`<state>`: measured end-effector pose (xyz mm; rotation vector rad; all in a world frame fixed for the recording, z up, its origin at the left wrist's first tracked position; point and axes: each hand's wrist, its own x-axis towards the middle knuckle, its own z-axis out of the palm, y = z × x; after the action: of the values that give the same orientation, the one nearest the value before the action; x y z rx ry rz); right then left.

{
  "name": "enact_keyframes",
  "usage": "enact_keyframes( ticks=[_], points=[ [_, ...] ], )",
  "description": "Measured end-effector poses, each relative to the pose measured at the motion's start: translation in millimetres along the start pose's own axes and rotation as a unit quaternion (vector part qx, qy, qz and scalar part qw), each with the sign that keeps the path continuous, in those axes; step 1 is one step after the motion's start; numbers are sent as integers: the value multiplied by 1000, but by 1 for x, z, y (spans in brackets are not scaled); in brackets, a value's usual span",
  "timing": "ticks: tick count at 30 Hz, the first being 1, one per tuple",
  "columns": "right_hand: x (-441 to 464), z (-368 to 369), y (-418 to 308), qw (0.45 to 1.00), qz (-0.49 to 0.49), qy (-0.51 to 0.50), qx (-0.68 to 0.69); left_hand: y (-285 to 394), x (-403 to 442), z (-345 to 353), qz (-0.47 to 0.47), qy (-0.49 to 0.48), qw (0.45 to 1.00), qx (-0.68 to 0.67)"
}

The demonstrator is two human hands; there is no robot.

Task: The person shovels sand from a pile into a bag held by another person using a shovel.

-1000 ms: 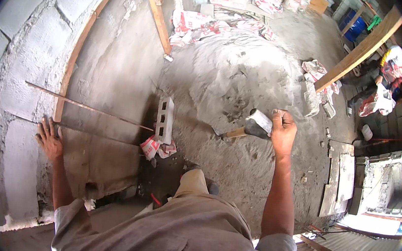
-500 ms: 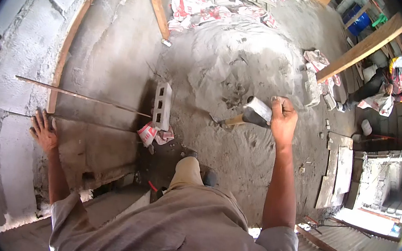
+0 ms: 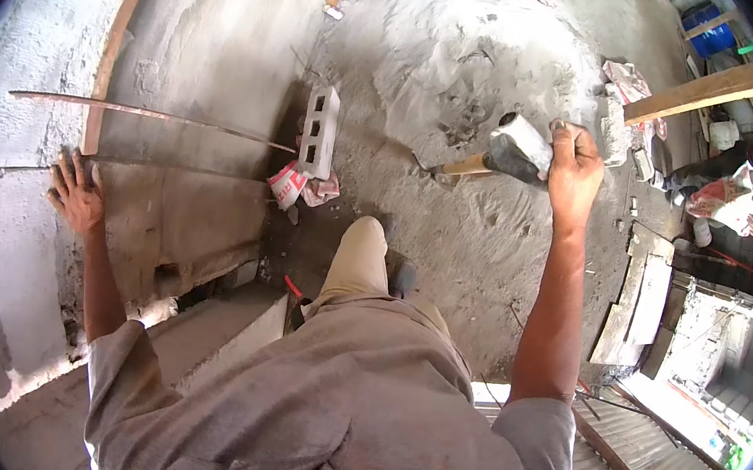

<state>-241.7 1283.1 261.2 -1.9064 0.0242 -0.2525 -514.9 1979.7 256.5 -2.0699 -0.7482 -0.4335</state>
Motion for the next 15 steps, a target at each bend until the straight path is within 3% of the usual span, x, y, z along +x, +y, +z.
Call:
enact_keyframes(
  ticks=[9,11,13,15],
  points=[
    [2,33,-11,998,-20,-63,-3,1,0,1,-1,56,997,-54],
    [4,37,-8,997,-50,-48,-25,2,3,-2,-9,31,999,-26],
    [6,42,-15,998,-13,-59,-24,2,2,-9,-8,-10,1000,17],
    [17,51,-12,997,-63,-44,-15,4,4,-9,0,-44,998,51]
  ],
)
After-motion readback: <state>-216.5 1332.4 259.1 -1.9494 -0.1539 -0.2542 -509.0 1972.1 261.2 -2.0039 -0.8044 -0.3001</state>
